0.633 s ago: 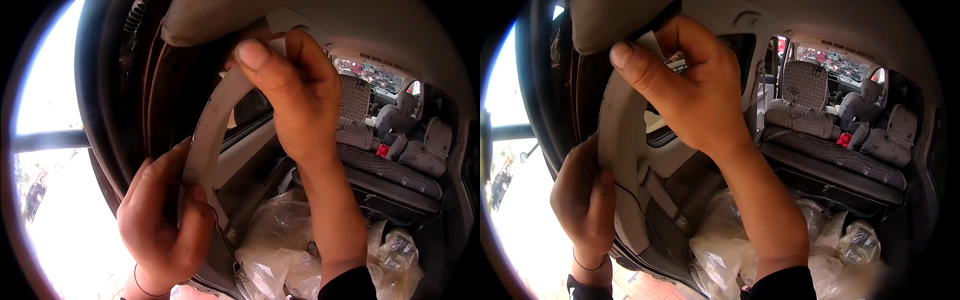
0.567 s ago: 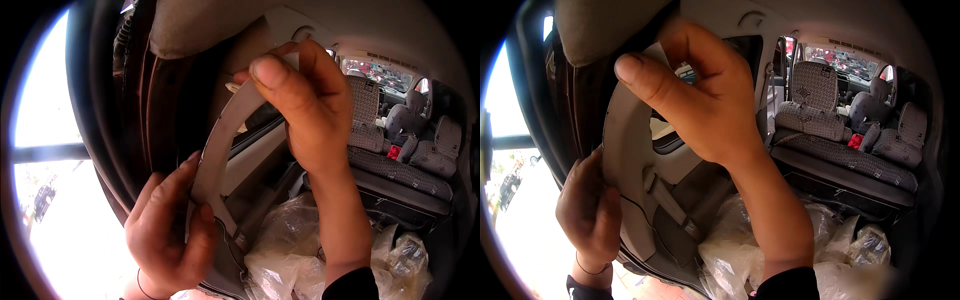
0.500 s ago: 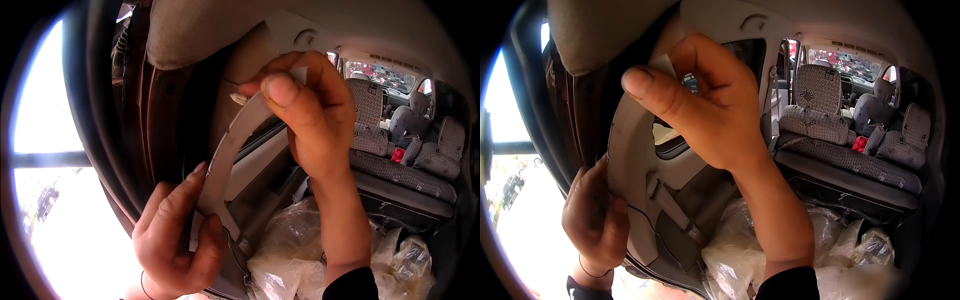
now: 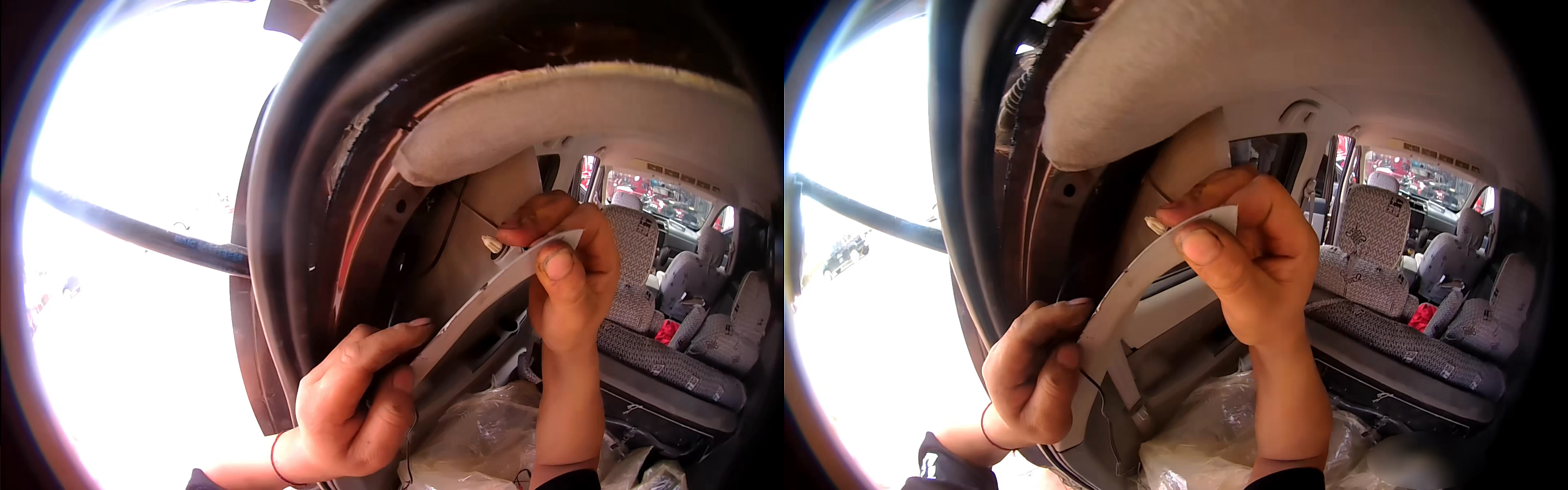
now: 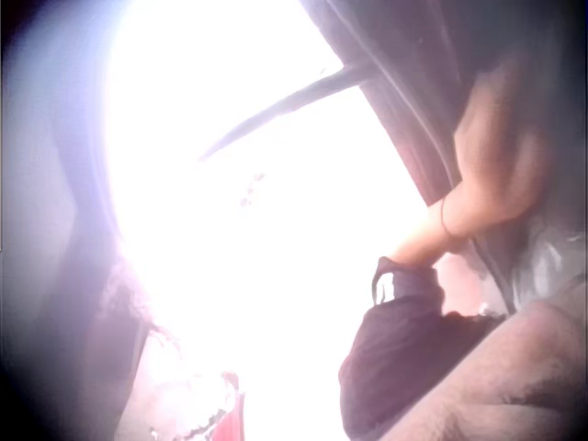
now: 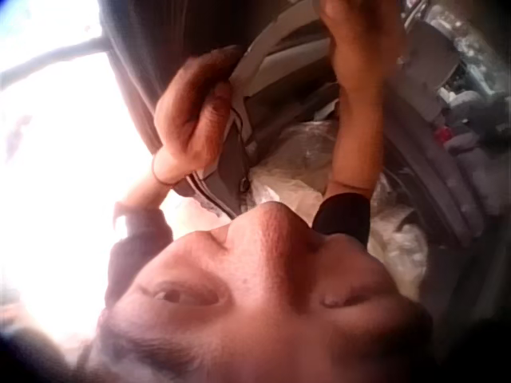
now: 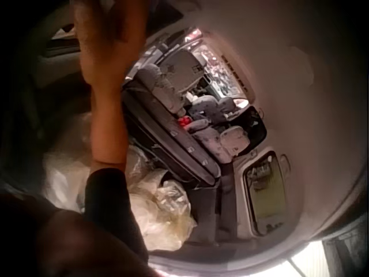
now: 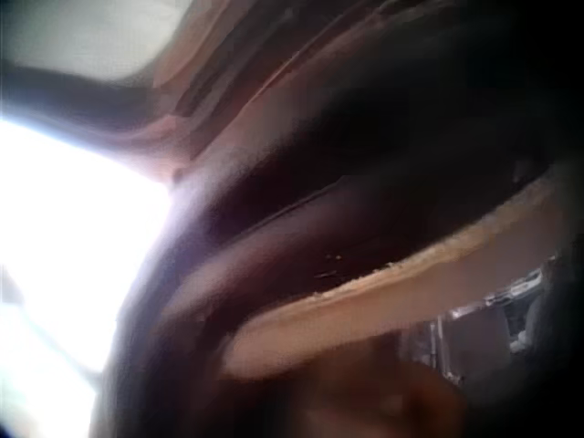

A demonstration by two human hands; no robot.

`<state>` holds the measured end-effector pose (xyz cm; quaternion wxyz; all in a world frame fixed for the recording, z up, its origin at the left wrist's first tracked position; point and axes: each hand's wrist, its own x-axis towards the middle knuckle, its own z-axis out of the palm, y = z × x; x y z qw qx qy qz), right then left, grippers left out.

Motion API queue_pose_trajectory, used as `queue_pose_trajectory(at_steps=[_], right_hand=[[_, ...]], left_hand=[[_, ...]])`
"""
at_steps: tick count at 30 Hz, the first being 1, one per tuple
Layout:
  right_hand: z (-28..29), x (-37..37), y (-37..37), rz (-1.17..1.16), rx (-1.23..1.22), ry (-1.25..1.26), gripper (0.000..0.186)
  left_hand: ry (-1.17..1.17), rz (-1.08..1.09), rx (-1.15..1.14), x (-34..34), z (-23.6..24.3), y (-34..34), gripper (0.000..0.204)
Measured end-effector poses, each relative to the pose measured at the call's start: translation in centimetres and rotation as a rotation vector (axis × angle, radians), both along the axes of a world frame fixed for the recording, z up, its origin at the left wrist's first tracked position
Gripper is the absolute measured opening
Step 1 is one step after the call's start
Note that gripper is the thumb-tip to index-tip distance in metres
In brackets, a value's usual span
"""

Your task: The person installs a rubber weather seal around the open rear door frame of a car. Using a flat prying tool, they press the seal into the channel along the top and side edges, adjusting sections by hand to ensure it seats properly.

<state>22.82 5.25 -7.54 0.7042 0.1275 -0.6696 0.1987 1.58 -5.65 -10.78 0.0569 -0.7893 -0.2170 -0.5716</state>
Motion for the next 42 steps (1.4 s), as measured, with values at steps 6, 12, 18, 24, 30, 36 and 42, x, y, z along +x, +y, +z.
queue_pose_trajectory(at_steps=[6,12,18,24,30,36,42], right_hand=[[0.5,-0.5,-0.8,-0.03,-0.005,0.005,0.024],[0.3,-0.4,-1.6,-0.035,-0.142,-0.024,0.022],[0.3,-0.6,-1.5,-0.055,-0.183,-0.016,0.015],[0.5,-0.6,-1.0,-0.015,-0.08,-0.008,0.014],[0.1,-0.1,-0.7,-0.042,-0.093,-0.016,0.016],[0.2,-0.1,-0.2,0.056,-0.097,-0.01,0.022],[0.7,0.0,-0.6,0.038,-0.095,0.005,0.027]], left_hand=[[-0.179,-0.074,0.04,0.4,0.8,-1.0,0.026],[-0.298,0.079,-0.131,-1.1,3.4,-3.9,0.03],[0.244,0.617,-0.024,-2.7,5.4,-5.1,0.032],[0.477,0.796,0.155,-1.2,4.4,-4.4,0.036],[0.329,0.63,0.216,-0.3,3.4,-3.4,0.039],[0.052,0.358,0.079,-1.2,2.7,-4.0,0.036],[-0.05,0.24,-0.131,-2.2,-0.4,-6.6,0.045]])
